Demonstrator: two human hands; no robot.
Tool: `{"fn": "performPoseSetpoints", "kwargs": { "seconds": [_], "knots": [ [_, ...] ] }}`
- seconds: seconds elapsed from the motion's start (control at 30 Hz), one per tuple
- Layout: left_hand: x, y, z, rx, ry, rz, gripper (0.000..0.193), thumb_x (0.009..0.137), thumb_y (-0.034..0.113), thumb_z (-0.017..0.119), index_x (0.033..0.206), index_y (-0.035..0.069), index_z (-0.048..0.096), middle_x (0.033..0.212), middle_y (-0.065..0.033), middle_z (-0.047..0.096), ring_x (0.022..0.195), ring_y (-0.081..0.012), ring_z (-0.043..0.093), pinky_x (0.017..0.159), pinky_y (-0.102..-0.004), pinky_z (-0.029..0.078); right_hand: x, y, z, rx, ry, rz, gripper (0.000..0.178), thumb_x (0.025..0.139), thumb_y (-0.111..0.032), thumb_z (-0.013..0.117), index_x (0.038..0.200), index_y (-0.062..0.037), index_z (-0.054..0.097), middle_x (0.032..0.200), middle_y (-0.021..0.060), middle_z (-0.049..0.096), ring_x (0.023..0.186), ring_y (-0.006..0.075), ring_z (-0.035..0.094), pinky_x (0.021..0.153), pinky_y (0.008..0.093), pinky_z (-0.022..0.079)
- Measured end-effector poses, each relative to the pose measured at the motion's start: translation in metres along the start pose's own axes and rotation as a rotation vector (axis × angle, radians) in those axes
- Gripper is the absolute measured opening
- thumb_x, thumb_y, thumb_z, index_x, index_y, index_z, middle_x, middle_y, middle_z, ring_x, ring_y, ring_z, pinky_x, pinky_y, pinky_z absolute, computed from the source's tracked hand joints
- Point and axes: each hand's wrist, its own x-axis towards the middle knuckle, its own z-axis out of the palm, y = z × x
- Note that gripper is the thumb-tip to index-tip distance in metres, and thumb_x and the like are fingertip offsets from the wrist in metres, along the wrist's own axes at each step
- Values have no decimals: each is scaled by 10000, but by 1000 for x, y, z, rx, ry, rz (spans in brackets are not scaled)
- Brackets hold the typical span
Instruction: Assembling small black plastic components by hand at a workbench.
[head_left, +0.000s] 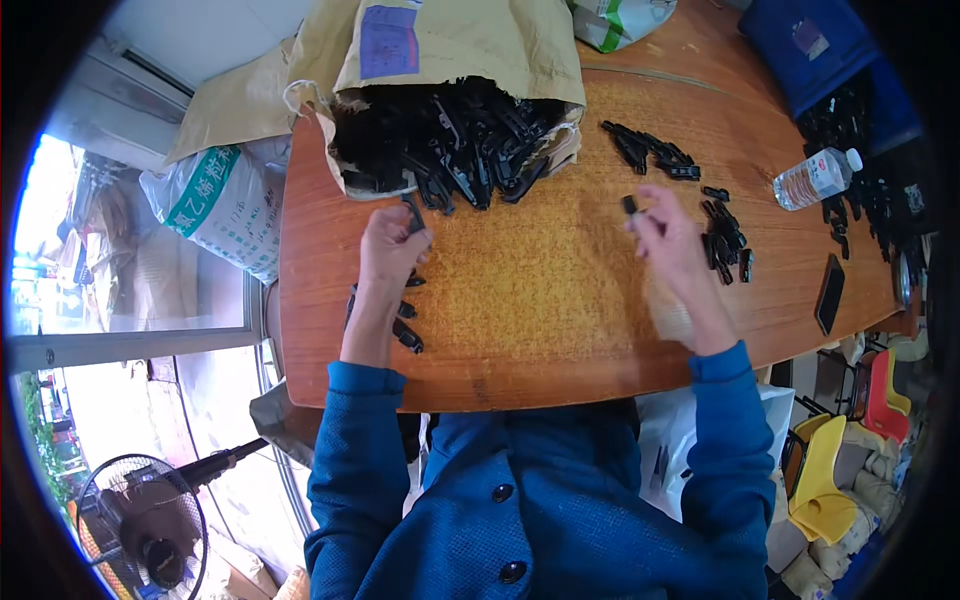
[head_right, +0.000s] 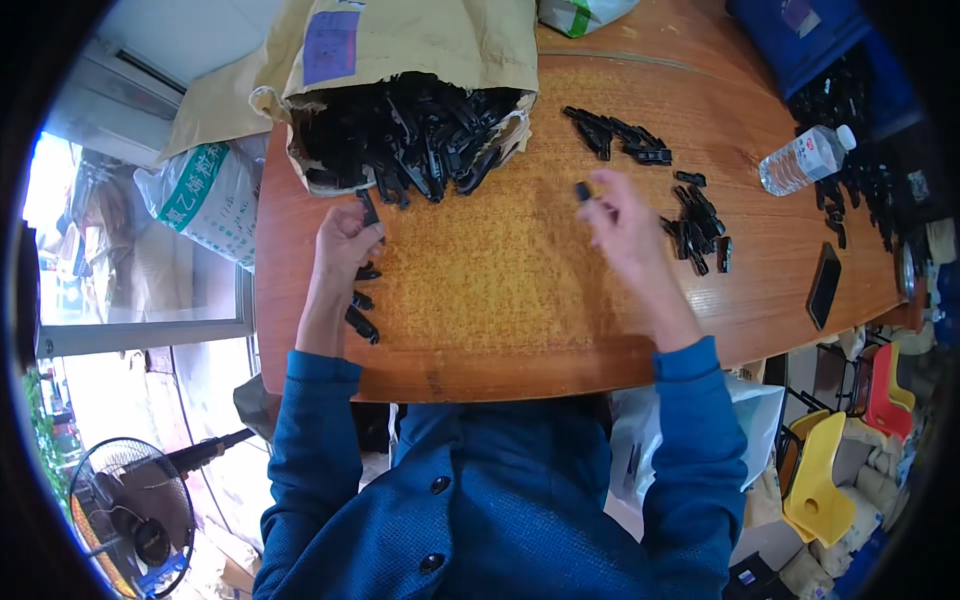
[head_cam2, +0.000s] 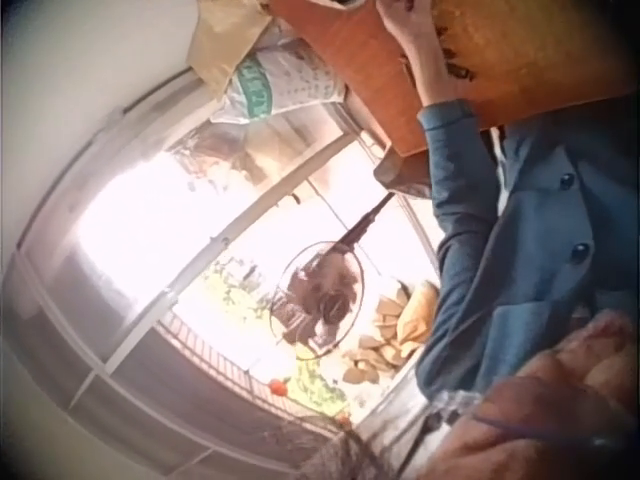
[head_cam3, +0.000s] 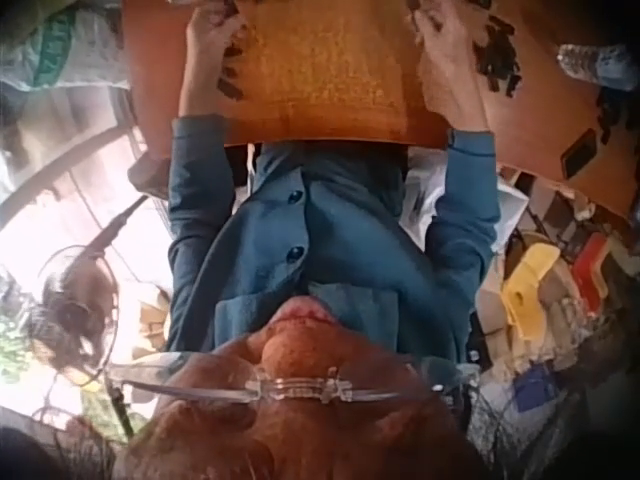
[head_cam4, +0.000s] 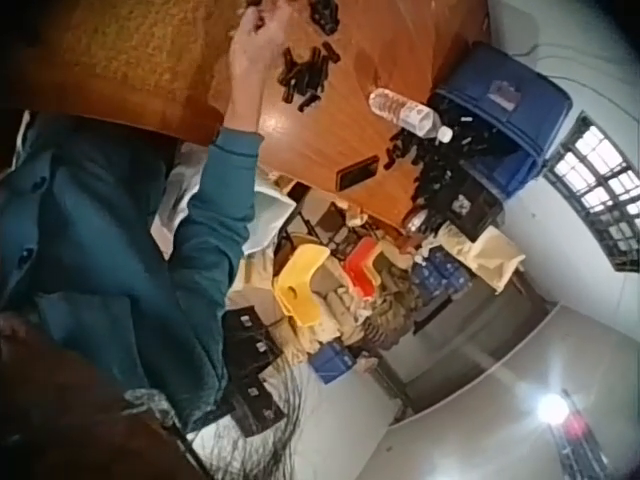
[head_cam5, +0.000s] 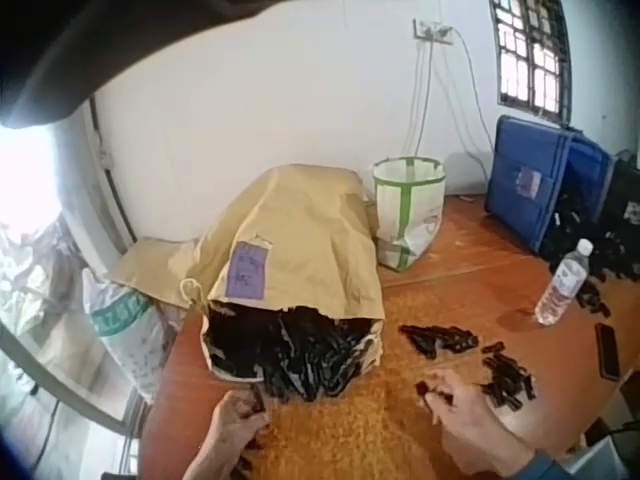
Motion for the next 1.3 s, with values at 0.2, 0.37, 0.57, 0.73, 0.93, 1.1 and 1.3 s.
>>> {"fn": "performPoseSetpoints", "kwargs": {
  "seconds": [0.2, 0.37, 0.57, 0.73, 0.93, 1.1, 1.3],
  "knots": [
    [-71, 27, 11, -393, -273, -62, 260, 837, 58, 655, 1081, 39, 565, 884, -21, 601, 782, -118, 629, 652, -228, 508, -68, -55, 78, 535, -291, -67, 271, 922, -73, 550, 1185, -7, 543, 901, 62, 632, 644, 69, 549, 579, 183, 459],
    [-108, 41, 24, -6, -87, 185, 279, 782, 36, 692, 1009, 25, 529, 838, -71, 631, 721, -160, 633, 618, -272, 506, -104, -71, 113, 592, -275, -128, 234, 922, -86, 574, 1141, -2, 575, 844, 12, 592, 645, 57, 531, 571, 183, 446],
    [-127, 40, 34, 394, 89, 446, 409, 766, 21, 678, 1112, 39, 461, 831, -144, 645, 712, -252, 658, 614, -331, 508, -116, -70, 123, 463, -198, -222, 173, 912, -76, 590, 1066, 1, 599, 814, 1, 579, 643, 60, 519, 567, 190, 440],
    [-136, 38, 36, 343, 14, 383, 445, 800, -12, 627, 1198, 55, 438, 826, -162, 641, 735, -247, 668, 633, -327, 515, -116, -60, 131, 513, -144, -190, 124, 909, -76, 596, 1009, -4, 608, 777, -11, 574, 639, 55, 512, 560, 192, 433],
    [-129, 40, 34, -340, -168, 202, 317, 901, -3, 546, 1205, 12, 458, 893, -70, 629, 809, -119, 617, 666, -255, 501, -103, -61, 125, 583, -180, -73, 103, 907, -89, 607, 984, -21, 613, 727, -21, 576, 609, 43, 501, 533, 190, 413],
    [-111, 30, 27, -232, -224, 144, 265, 919, 33, 564, 1169, 0, 484, 948, -50, 609, 871, -79, 572, 733, -219, 480, -96, -61, 131, 582, -219, -95, 99, 908, -106, 612, 963, -24, 608, 733, -16, 582, 610, 42, 504, 534, 191, 412],
    [-102, 35, 42, -348, -219, 176, 240, 910, 24, 569, 1140, -22, 519, 985, -72, 639, 922, -114, 595, 823, -237, 474, -89, -53, 122, 358, -53, -224, 239, 897, -156, 639, 1066, -8, 558, 858, 10, 593, 700, 78, 546, 624, 196, 446]
  ]
}}
